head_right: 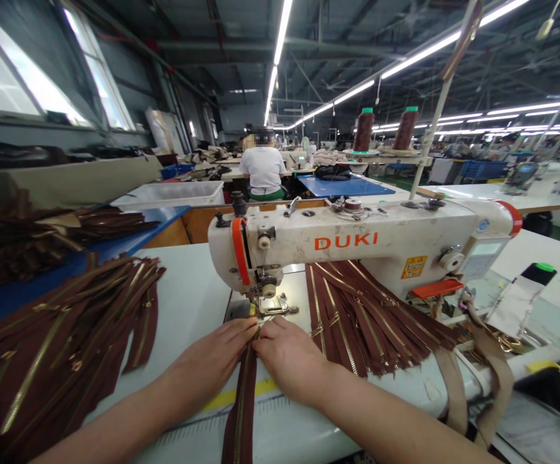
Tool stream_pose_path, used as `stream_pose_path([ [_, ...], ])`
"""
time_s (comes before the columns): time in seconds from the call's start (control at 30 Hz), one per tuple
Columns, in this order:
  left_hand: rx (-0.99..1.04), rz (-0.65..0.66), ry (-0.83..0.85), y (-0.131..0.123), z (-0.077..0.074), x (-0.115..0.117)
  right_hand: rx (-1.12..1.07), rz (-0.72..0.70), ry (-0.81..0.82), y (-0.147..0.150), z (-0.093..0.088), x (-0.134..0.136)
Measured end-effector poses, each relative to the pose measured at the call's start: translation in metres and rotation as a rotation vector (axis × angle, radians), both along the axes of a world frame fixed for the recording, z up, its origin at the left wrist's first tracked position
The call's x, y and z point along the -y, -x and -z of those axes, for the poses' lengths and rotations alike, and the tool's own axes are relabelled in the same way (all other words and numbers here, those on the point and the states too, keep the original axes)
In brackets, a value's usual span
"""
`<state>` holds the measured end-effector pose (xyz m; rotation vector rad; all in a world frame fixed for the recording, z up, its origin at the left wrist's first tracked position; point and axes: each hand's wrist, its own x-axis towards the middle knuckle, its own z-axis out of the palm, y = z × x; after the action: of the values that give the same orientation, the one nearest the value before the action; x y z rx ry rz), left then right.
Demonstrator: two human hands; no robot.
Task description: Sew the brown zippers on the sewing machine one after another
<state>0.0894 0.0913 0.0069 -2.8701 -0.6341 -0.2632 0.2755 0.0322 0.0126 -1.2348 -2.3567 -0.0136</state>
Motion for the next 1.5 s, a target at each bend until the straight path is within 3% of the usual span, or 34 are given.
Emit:
stream_pose_path([
  [0.57, 0.133, 0.016, 0.009, -0.008, 0.005, -0.011, 0.190, -0.018, -0.066, -0.004, 0.000, -0.016],
  [0.9, 0.150, 0.011, 0.041, -0.009, 0.008, -0.013, 0.103, 0.022, -0.063, -0.005, 0.009, -0.020],
  [1.27, 0.213, 0.002, 0.046, -0.008, 0.010, -0.014, 0.067, 0.017, -0.066, -0.005, 0.006, -0.019],
  [1.5, 0.327, -0.069, 0.115, -0.010, 0.007, -0.009, 0.110, 0.005, -0.100, -0.006, 0.005, -0.017],
])
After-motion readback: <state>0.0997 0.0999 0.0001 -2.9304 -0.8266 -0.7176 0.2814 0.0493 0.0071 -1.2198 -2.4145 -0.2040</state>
